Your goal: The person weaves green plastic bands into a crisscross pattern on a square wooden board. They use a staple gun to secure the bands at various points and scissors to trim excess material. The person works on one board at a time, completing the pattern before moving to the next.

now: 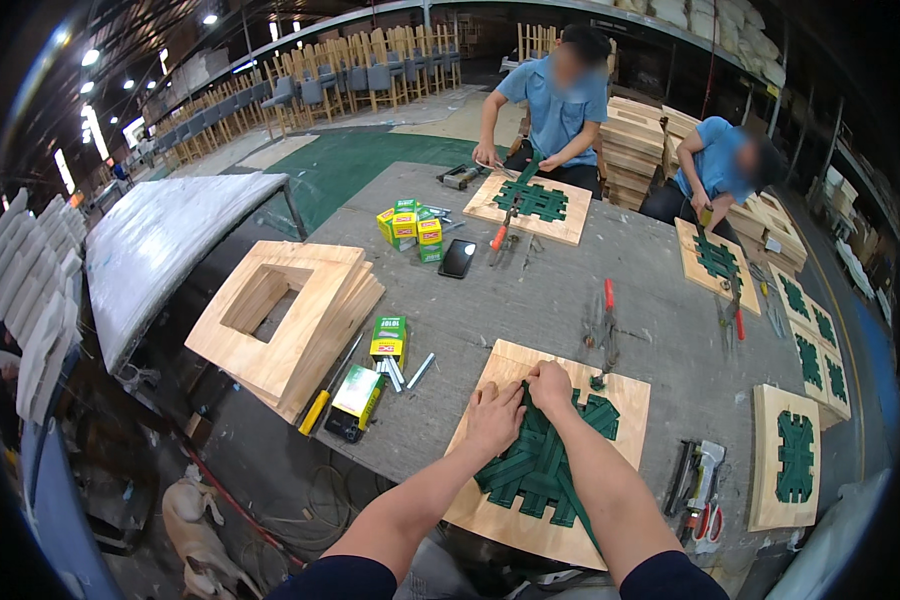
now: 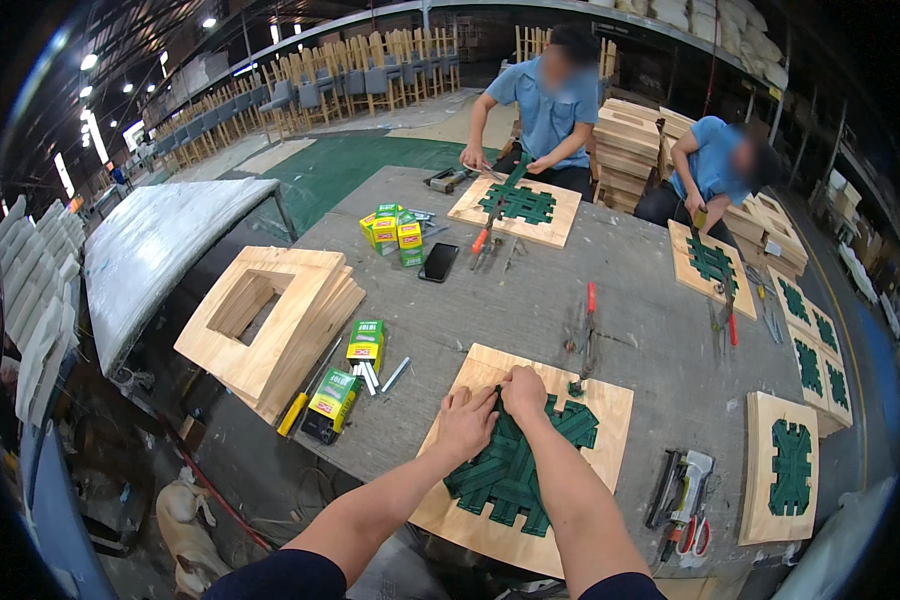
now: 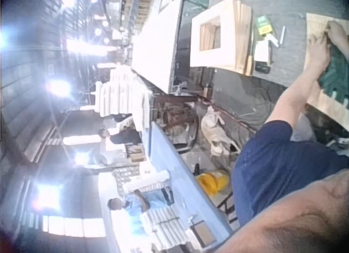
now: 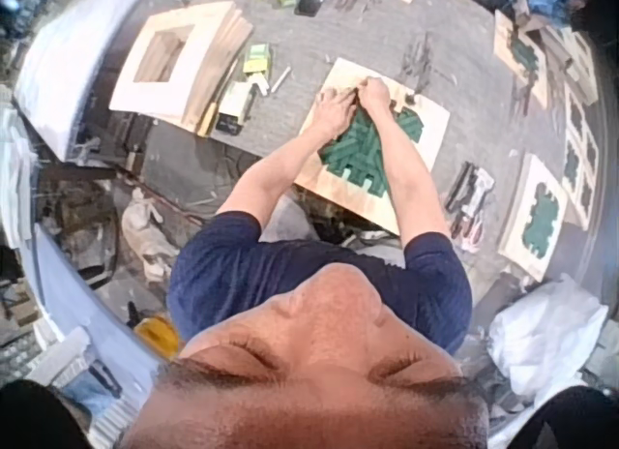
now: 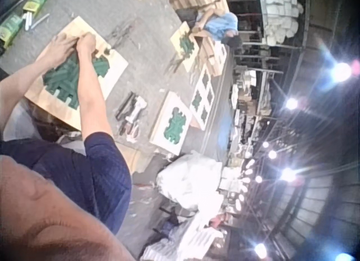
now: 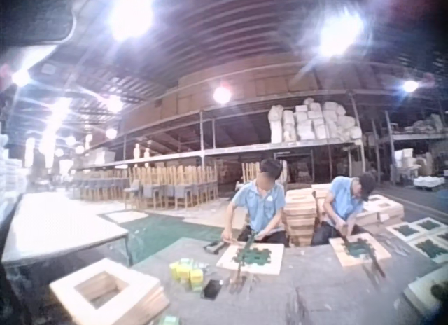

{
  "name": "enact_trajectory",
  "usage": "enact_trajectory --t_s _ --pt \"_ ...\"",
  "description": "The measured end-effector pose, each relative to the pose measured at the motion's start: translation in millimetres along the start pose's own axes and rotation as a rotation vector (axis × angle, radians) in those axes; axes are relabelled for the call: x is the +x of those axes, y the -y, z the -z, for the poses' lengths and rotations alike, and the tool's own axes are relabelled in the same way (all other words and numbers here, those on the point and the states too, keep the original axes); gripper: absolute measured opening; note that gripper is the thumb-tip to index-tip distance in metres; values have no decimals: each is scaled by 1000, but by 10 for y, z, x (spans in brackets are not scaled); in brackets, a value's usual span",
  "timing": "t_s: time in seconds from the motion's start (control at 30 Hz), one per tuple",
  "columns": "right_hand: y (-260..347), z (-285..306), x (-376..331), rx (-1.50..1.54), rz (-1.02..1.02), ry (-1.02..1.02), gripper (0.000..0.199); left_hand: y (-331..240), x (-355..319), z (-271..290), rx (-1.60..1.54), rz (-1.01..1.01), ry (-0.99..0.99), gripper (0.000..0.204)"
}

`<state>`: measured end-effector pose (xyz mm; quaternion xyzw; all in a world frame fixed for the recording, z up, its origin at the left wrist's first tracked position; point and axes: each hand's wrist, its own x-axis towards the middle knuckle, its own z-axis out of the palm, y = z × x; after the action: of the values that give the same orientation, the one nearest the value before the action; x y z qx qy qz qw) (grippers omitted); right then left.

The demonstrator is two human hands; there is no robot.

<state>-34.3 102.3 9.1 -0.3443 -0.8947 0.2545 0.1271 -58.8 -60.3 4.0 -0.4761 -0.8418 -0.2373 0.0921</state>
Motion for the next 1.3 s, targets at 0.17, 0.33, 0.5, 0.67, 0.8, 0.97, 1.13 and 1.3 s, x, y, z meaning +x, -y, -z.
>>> enact_trajectory --t_s 0.17,0.33,0.5,0.67,0.8,0.97,1.13,1.3 --pt "18 66 -2 74 -82 16 16 -28 21 38 120 -14 50 46" --pt "-437 478 -467 623 -162 -143 20 -101 83 -1 119 -7 182 50" --pt "-1484 1523 -1509 216 -186 -520 22 17 2 43 116 26 127 48" --pt "-2638 2368 -2155 -178 -686 -545 37 -71 42 -55 77 -12 79 46" --pt "-2848 2363 -2014 -267 -952 -121 66 -113 54 -71 59 -8 94 47" --pt "-2711 2321 -1884 -251 -876 -217 54 -62 20 5 60 9 62 47" --pt "-2356 2528 -1928 163 -424 -556 46 -12 -4 -20 38 12 44 45" --pt "-1475 3083 -1699 714 -460 -199 49 30 -23 -44 46 15 46 44"
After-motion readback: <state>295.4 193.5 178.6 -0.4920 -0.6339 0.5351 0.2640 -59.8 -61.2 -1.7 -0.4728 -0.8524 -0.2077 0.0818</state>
